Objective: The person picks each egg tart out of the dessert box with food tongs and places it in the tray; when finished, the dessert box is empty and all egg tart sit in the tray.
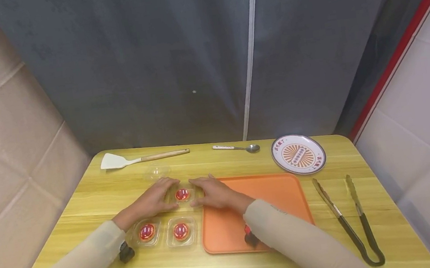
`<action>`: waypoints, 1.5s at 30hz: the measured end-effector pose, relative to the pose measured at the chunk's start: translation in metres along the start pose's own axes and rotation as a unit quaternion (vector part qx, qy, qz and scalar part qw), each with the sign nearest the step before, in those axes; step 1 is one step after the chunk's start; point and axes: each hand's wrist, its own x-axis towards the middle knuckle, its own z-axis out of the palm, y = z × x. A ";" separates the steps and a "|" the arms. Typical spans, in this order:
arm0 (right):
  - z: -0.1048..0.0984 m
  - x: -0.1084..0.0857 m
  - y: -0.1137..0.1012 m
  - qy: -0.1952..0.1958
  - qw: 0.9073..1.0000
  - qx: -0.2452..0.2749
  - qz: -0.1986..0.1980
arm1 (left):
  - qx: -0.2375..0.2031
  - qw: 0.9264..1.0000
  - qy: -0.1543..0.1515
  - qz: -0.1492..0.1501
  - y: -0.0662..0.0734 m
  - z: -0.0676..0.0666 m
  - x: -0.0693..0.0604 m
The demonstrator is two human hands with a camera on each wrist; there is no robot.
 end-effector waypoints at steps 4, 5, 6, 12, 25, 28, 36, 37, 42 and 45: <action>0.000 -0.001 0.000 -0.002 1.000 -0.002 -0.003 | 0.008 1.000 0.003 0.002 0.001 -0.001 -0.001; -0.001 -0.001 -0.001 -0.002 1.000 0.001 -0.004 | 0.011 1.000 0.004 0.004 0.002 -0.001 -0.001; -0.001 -0.001 -0.001 -0.003 1.000 0.003 -0.005 | 0.013 1.000 0.005 0.006 0.002 -0.001 -0.001; -0.001 -0.002 -0.001 -0.004 1.000 0.000 -0.009 | 0.018 1.000 0.004 0.013 0.004 -0.003 -0.002; -0.006 -0.001 -0.002 -0.003 1.000 0.015 -0.010 | 0.008 0.999 -0.037 0.004 0.001 -0.010 0.000; -0.009 0.000 -0.003 -0.002 1.000 0.016 -0.009 | 0.014 0.999 -0.037 0.010 0.001 -0.013 0.001; -0.022 0.002 -0.011 0.014 0.998 0.067 -0.011 | 0.003 1.000 -0.016 -0.008 0.006 -0.026 0.005; -0.024 0.003 -0.011 0.016 0.996 0.083 -0.012 | -0.001 1.000 -0.011 -0.010 0.006 -0.028 0.006; -0.036 0.006 -0.012 0.018 0.988 0.155 0.007 | -0.016 0.999 0.038 -0.008 0.006 -0.033 0.008; -0.044 0.010 -0.013 0.004 0.979 0.203 0.023 | 0.003 0.996 0.085 0.023 0.007 -0.035 0.008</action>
